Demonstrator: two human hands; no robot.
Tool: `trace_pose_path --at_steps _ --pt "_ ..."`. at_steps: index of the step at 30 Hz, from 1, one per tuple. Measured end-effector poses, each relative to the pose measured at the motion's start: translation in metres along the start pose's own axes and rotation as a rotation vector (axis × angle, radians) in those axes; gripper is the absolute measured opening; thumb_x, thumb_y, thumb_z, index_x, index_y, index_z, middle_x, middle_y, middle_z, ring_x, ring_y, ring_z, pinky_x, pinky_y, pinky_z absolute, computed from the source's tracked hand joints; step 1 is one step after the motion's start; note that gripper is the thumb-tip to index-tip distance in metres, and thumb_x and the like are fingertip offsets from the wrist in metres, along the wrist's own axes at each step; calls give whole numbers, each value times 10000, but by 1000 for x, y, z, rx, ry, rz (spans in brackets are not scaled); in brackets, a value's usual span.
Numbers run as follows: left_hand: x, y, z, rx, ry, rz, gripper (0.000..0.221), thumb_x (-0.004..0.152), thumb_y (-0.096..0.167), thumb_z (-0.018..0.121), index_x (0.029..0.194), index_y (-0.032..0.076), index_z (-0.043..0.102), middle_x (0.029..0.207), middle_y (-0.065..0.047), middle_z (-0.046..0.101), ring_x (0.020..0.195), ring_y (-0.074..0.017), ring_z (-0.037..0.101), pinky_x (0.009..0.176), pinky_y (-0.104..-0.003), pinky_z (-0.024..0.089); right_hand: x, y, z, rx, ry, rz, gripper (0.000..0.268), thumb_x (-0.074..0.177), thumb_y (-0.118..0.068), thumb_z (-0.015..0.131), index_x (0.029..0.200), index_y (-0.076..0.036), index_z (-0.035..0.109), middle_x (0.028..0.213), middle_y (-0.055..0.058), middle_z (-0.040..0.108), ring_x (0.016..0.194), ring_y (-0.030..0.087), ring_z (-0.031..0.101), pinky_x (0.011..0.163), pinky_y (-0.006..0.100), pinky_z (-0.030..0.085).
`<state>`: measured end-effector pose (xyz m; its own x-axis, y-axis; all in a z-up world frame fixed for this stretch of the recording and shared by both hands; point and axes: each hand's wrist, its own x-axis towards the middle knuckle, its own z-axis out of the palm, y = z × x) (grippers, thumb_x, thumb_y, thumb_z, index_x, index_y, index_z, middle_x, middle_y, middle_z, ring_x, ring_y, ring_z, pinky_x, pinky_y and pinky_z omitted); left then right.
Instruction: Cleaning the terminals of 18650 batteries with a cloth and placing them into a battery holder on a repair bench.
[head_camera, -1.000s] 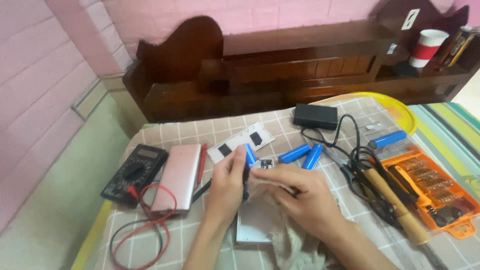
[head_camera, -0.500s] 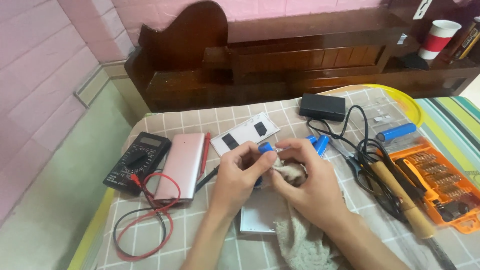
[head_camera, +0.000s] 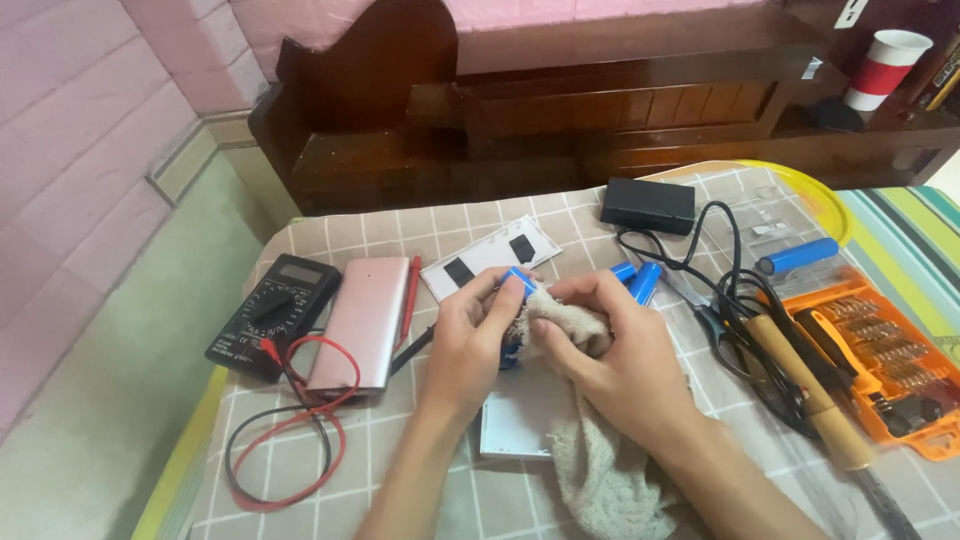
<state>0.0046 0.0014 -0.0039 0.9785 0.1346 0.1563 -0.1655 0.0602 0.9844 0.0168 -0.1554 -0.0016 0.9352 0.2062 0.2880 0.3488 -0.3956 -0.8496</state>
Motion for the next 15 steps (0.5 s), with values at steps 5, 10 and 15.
trace_pose_path --at_steps 5,10,15 --pt "0 -3 0 45 -60 62 291 968 301 649 772 86 645 651 6 584 641 -91 542 632 -240 441 0 14 -1 -56 95 -47 217 885 -330 728 991 -154 659 831 -26 708 699 122 598 667 282 467" --pt "-1 -4 1 112 -41 41 405 951 350 661 638 117 551 570 -19 596 559 -89 508 586 -245 380 1 20 -1 -98 101 -106 281 1020 -382 495 1047 -148 649 757 3 681 635 164 585 642 321 459" --pt "-2 -4 1 116 -54 75 390 941 339 674 665 137 486 587 14 528 576 -79 441 577 -244 365 1 18 -2 -83 81 -238 342 1062 -350 402 1134 -110 635 824 12 677 731 169 647 713 308 484"
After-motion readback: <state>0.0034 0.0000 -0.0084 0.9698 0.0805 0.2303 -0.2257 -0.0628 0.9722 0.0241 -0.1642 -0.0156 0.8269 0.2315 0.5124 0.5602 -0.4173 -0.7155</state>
